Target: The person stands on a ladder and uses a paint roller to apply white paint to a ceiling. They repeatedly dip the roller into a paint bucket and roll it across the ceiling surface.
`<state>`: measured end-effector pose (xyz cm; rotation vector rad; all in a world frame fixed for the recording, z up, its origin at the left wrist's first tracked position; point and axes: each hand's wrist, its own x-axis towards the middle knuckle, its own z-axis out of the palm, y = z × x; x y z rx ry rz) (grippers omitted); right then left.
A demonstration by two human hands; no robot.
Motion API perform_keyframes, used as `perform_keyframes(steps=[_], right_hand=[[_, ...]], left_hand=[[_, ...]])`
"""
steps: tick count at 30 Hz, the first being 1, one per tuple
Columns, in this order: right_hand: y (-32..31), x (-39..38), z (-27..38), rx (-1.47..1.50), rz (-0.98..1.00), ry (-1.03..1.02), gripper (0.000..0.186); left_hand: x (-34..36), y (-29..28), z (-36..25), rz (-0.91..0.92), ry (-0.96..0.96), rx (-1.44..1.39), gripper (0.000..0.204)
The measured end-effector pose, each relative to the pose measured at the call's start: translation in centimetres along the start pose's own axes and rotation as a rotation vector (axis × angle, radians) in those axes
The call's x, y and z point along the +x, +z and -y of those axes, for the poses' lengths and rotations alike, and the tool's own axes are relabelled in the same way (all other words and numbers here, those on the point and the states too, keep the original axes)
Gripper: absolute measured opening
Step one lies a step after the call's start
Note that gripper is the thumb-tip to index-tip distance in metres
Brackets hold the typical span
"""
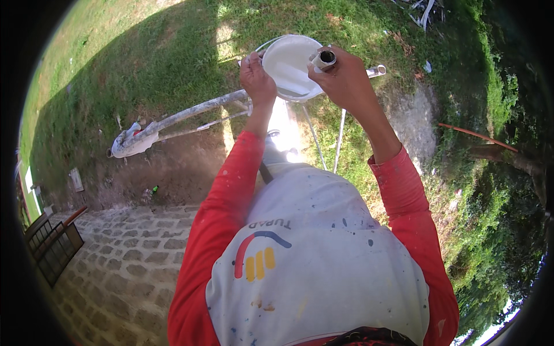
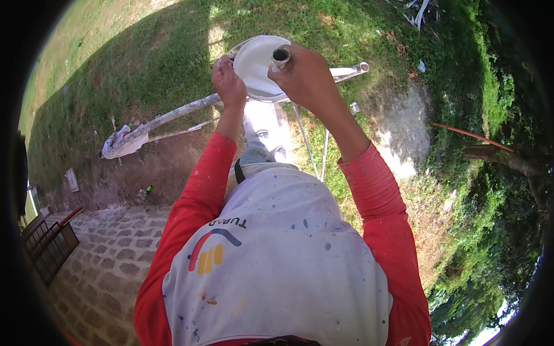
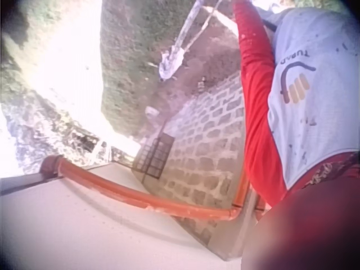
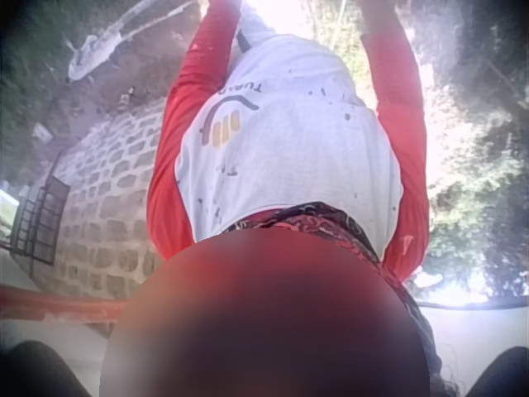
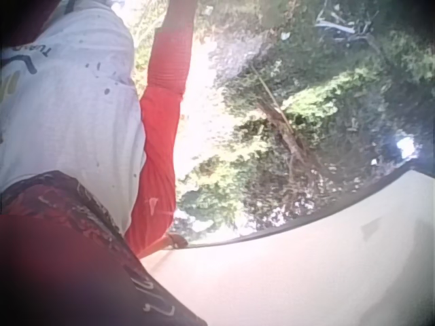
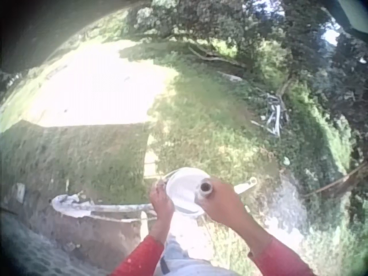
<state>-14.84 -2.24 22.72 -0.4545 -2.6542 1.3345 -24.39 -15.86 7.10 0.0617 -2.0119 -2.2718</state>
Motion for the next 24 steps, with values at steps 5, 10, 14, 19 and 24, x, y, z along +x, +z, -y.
perform_keyframes(steps=[5, 10, 14, 19, 24], right_hand=[[0.3, 0.3, -0.3, -0.098, 0.019, -0.048, 0.03], [0.2, 0.4, -0.8, -0.027, 0.029, 0.02, 0.032], [0.0, 0.2, -0.6, -0.076, 0.029, -0.062, 0.032], [-0.1, 0.0, 0.5, -0.049, -0.02, 0.002, 0.032], [-1.4, -0.6, 1.0, -0.04, -0.009, 0.006, 0.029]], left_hand=[[0.1, 0.0, 0.2, 0.016, -0.018, -0.054, 0.042], [0.2, -0.2, 0.3, -0.002, -0.014, 0.039, 0.041], [0.1, 0.1, 0.4, 0.008, 0.002, -0.02, 0.042], [0.3, -0.1, 0.5, -0.01, -0.004, 0.036, 0.043], [0.3, 0.1, 0.7, 0.016, -0.058, -0.024, 0.043]])
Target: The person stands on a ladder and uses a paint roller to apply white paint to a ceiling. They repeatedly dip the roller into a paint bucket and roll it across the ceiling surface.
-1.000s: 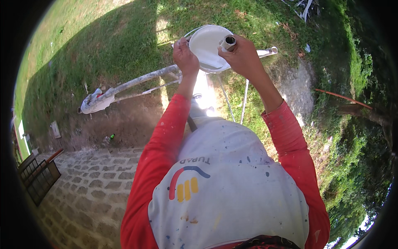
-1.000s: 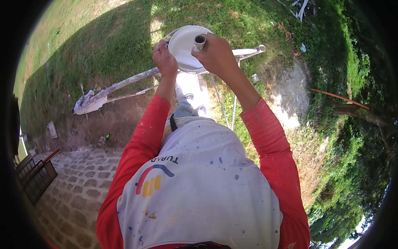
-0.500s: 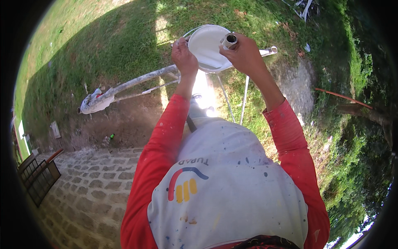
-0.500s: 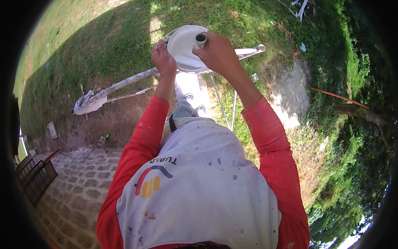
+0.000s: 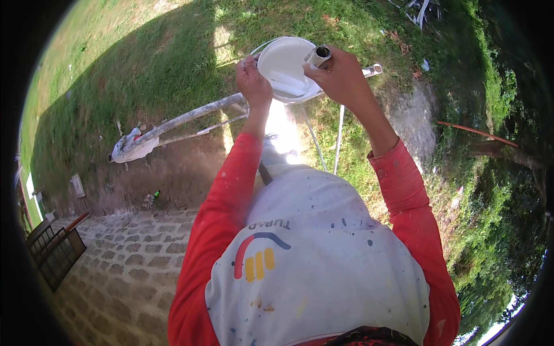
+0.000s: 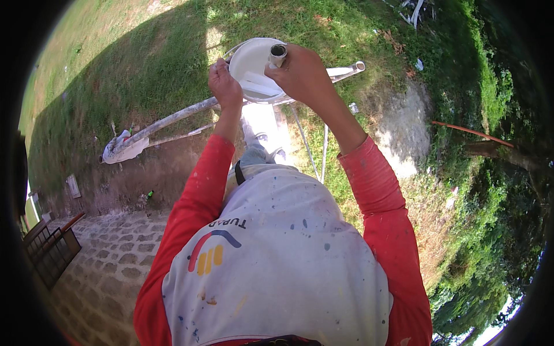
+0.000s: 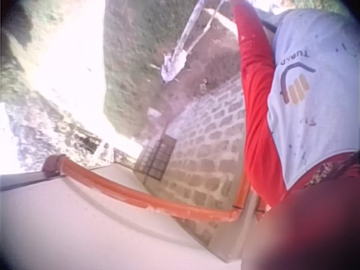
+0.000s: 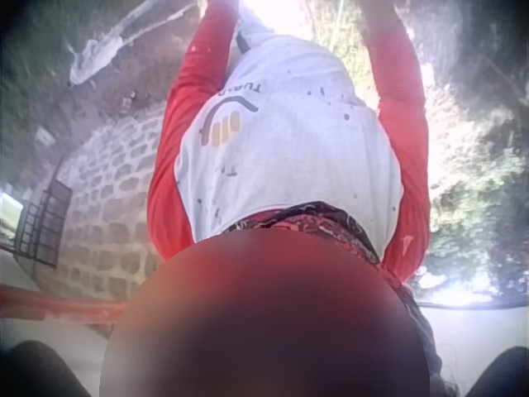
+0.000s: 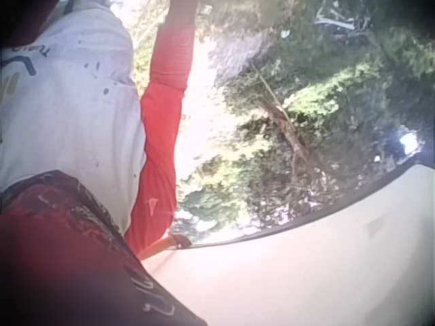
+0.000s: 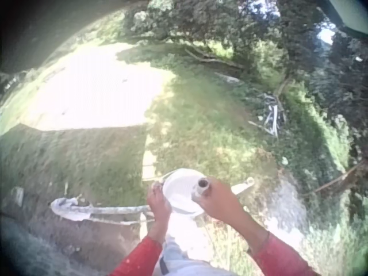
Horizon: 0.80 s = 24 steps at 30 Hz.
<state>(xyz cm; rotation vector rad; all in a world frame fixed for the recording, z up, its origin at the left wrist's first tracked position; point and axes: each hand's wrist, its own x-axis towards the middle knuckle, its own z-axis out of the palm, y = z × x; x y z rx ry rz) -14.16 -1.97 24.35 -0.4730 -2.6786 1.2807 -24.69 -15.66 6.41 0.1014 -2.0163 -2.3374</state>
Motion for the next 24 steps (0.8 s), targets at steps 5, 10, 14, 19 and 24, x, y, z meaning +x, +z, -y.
perform_keyframes(steps=[5, 10, 14, 19, 24], right_hand=[[0.4, -0.9, -0.1, 0.101, 0.038, 0.013, 0.029], [0.3, -3.1, -0.6, 0.381, -0.01, 0.148, 0.028], [-1.0, -6.0, -1.1, 0.529, -0.042, 0.164, 0.024], [-1.8, -10.2, -2.4, 0.479, -0.103, 0.204, 0.039], [-3.1, -12.0, -3.1, 0.514, -0.031, 0.311, 0.043]], left_hand=[[-0.1, -0.4, -0.1, 0.011, 0.059, 0.025, 0.043], [-0.1, -0.3, -0.4, 0.017, 0.048, 0.017, 0.043], [-0.2, -0.3, -0.3, -0.011, 0.004, 0.072, 0.042], [-0.3, -0.4, 0.3, 0.028, 0.035, -0.027, 0.035], [-0.5, -0.3, 0.3, 0.046, -0.053, -0.175, 0.03]])
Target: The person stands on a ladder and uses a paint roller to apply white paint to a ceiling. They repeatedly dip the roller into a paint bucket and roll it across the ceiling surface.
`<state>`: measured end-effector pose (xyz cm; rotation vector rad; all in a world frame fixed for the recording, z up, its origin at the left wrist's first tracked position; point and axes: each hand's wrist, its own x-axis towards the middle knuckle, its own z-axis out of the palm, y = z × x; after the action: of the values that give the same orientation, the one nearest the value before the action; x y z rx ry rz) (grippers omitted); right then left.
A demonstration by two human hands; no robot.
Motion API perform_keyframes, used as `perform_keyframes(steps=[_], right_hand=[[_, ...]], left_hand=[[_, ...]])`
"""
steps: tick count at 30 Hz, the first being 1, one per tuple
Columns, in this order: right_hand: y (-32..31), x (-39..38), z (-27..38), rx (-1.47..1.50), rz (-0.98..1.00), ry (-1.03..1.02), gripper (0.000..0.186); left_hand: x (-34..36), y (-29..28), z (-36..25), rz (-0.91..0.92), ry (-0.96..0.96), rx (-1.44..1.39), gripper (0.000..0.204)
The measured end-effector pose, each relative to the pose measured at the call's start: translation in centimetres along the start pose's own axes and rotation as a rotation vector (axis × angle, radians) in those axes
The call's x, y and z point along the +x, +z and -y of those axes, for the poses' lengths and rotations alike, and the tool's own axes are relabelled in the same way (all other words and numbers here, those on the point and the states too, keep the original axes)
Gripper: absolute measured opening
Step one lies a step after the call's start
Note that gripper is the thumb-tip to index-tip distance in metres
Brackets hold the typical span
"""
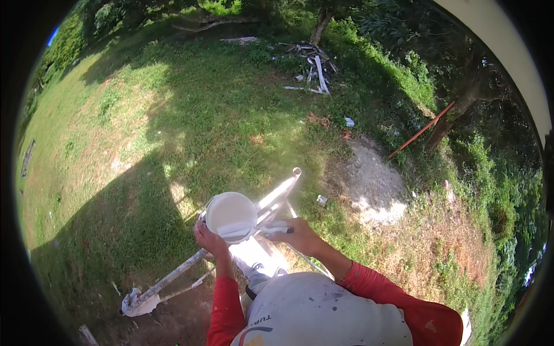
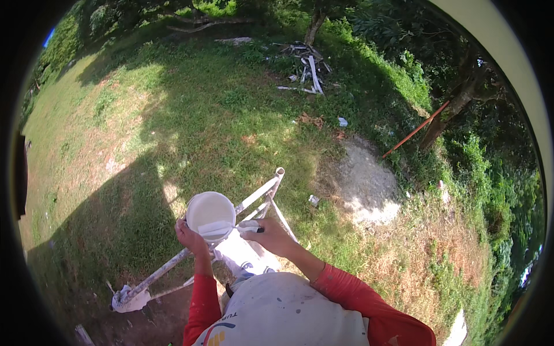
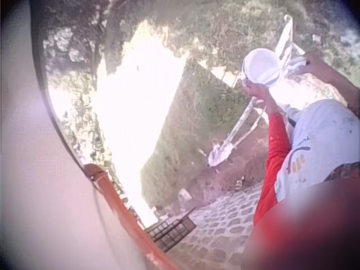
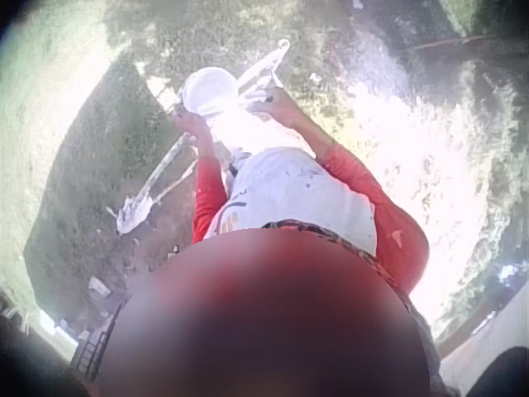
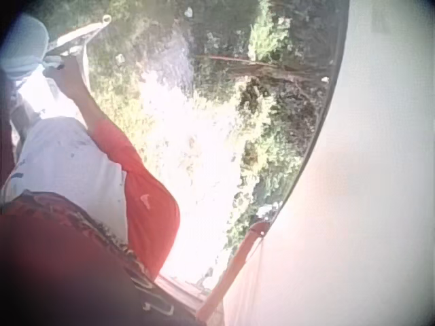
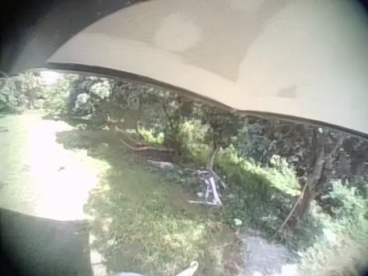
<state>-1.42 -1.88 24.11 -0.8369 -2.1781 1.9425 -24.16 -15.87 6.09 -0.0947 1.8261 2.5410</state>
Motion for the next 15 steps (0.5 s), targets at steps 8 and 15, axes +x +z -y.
perform_keyframes(steps=[8, 15], right_hand=[[-1.6, -4.0, -0.1, 0.293, -0.114, -0.084, 0.04], [-6.0, -7.7, 1.3, 1.045, -0.114, -0.297, 0.048]], left_hand=[[0.9, 0.0, -0.3, 0.01, -0.019, -0.009, 0.038], [0.1, 0.5, -1.7, -0.005, -0.08, -0.061, 0.041]])
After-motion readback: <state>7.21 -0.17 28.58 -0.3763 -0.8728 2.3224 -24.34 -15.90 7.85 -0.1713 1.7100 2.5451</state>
